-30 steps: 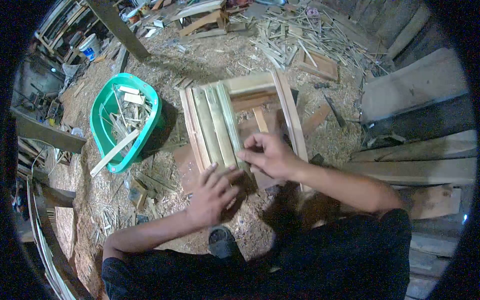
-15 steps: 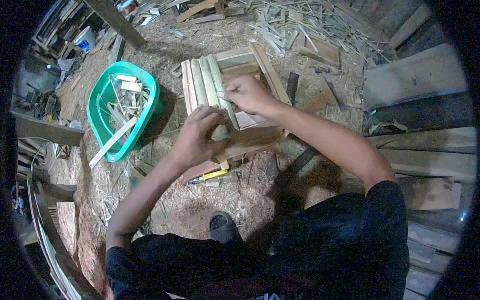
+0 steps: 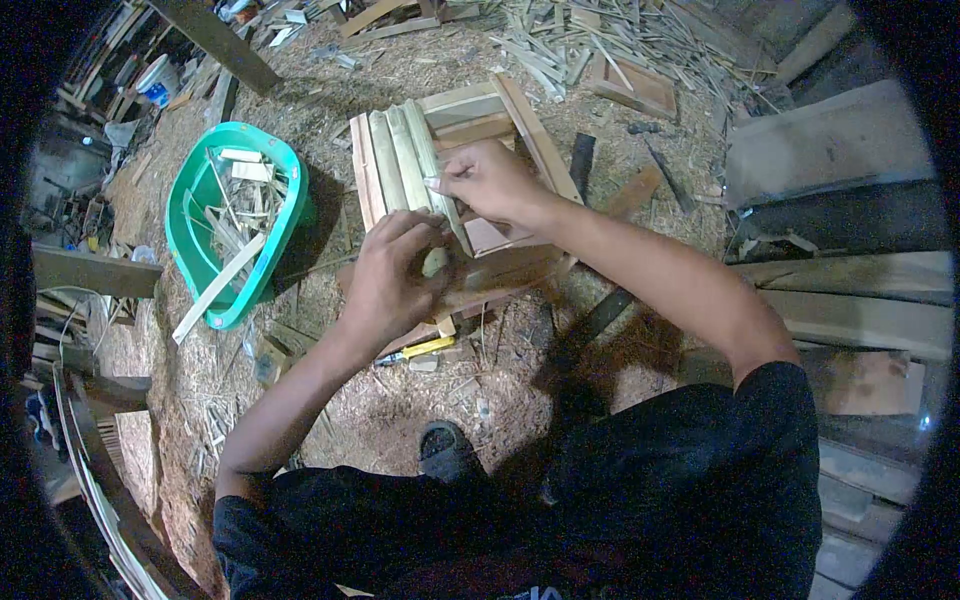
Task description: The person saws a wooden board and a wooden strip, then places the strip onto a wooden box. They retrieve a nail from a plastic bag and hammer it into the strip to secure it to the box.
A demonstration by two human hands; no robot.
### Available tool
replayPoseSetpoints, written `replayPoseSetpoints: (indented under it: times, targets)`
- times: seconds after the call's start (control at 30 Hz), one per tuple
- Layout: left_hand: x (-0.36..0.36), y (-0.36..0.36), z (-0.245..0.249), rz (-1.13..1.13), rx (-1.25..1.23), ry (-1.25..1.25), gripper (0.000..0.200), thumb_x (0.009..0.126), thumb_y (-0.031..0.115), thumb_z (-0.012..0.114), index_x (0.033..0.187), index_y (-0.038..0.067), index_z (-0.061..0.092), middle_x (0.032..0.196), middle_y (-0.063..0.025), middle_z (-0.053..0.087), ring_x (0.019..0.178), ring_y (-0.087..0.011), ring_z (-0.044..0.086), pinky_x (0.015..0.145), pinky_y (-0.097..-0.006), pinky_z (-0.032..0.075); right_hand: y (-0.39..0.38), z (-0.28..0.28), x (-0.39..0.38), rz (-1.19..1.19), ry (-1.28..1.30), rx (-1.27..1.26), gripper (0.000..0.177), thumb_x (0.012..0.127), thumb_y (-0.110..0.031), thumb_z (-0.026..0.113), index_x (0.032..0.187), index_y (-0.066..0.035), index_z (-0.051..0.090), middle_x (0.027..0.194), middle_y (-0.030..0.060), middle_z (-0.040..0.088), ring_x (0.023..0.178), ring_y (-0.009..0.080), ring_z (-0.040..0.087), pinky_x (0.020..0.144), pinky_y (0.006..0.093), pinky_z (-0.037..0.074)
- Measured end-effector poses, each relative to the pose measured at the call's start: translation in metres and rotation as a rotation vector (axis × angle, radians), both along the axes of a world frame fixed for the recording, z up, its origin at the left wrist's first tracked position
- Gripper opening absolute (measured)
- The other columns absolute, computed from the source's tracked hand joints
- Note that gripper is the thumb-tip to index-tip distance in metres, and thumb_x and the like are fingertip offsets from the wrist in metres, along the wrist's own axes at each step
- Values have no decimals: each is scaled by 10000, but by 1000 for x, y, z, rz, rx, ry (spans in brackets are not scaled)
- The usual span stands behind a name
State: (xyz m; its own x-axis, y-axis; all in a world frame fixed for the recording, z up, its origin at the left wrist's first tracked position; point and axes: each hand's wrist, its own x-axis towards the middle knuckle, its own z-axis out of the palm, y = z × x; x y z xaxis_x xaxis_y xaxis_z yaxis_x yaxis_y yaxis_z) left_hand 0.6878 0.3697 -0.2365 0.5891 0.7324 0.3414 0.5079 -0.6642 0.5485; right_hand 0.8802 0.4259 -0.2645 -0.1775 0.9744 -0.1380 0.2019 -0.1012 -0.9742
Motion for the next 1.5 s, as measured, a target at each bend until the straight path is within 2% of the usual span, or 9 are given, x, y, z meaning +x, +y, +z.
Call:
replayPoseSetpoints:
  times: [0.17, 0.27, 0.6, 0.7, 0.83, 0.93, 1.0, 1.27, 1.5]
  targets:
    - [1, -3, 6, 3, -4, -1, 266, 699, 100, 769, 924, 12, 657, 1096, -130, 637, 1023, -334, 599, 911, -433, 479, 2, 2, 1, 22, -56, 52, 223, 896, -171, 721, 820, 37, 695, 725, 51, 671, 660, 108, 632, 607, 287, 516]
    - [1, -2, 6, -11, 11, 39, 252, 702, 99, 759, 911, 15, 647, 1094, -126, 630, 1034, -330, 585, 925, -435, 465, 0, -1, 2, 26, 96, -82, 196, 931, -180, 690, 873, 7, 676, 711, 23, 637, 595, 70, 579, 486, 239, 473]
    - [0, -1, 8, -35, 41, 85, 255, 703, 92, 725, 926, 13, 630, 1075, -137, 630, 1033, -338, 579, 925, -443, 454, -1, 8, 2, 16, 104, -100, 201, 937, -182, 681, 873, 9, 668, 716, 21, 636, 607, 65, 585, 516, 231, 476]
    - [-5, 5, 1, -96, 60, 40, 308, 763, 115, 721, 1030, 5, 614, 1121, -156, 609, 1055, -337, 575, 951, -432, 443, -5, -1, -2, 3, 217, -117, 205, 932, -183, 684, 867, 11, 674, 731, 31, 646, 620, 77, 599, 531, 244, 492]
    - [-16, -1, -7, 299, 283, -220, 465, 919, 195, 656, 1303, -3, 482, 1244, -175, 534, 1181, -329, 531, 1034, -410, 395, 3, -2, 3, 54, 104, -92, 229, 915, -205, 704, 832, 8, 684, 735, 42, 650, 622, 111, 614, 551, 271, 522]
    - [-30, 11, -29, 568, -646, -682, 459, 976, 252, 583, 1325, -22, 465, 1249, -155, 564, 1168, -287, 558, 1029, -386, 412, 8, -8, 5, 64, 113, -97, 223, 926, -219, 693, 864, -5, 694, 725, 27, 641, 611, 94, 599, 541, 252, 500]
    - [-35, 11, -14, 267, -1361, -940, 470, 1012, 309, 510, 1300, -61, 482, 1222, -157, 601, 1112, -241, 599, 992, -363, 449, 5, -7, 4, 69, 89, -87, 207, 940, -213, 679, 939, -6, 690, 733, 8, 643, 597, 67, 575, 530, 233, 474]
    - [-27, 31, -43, 446, -1018, -823, 342, 994, 191, 468, 1132, -99, 586, 1025, -195, 670, 904, -247, 675, 863, -358, 518, -1, 27, -11, -86, -97, -61, 239, 949, -240, 660, 999, -7, 650, 793, 38, 640, 717, 108, 599, 645, 277, 512]
    - [-49, 80, -48, 500, -966, -1021, 359, 994, 209, 491, 1137, -107, 580, 1000, -183, 679, 841, -249, 702, 771, -371, 576, 33, 46, -5, -189, -19, 559, 330, 956, -303, 646, 1012, 22, 647, 940, 121, 683, 715, 146, 656, 680, 288, 541]
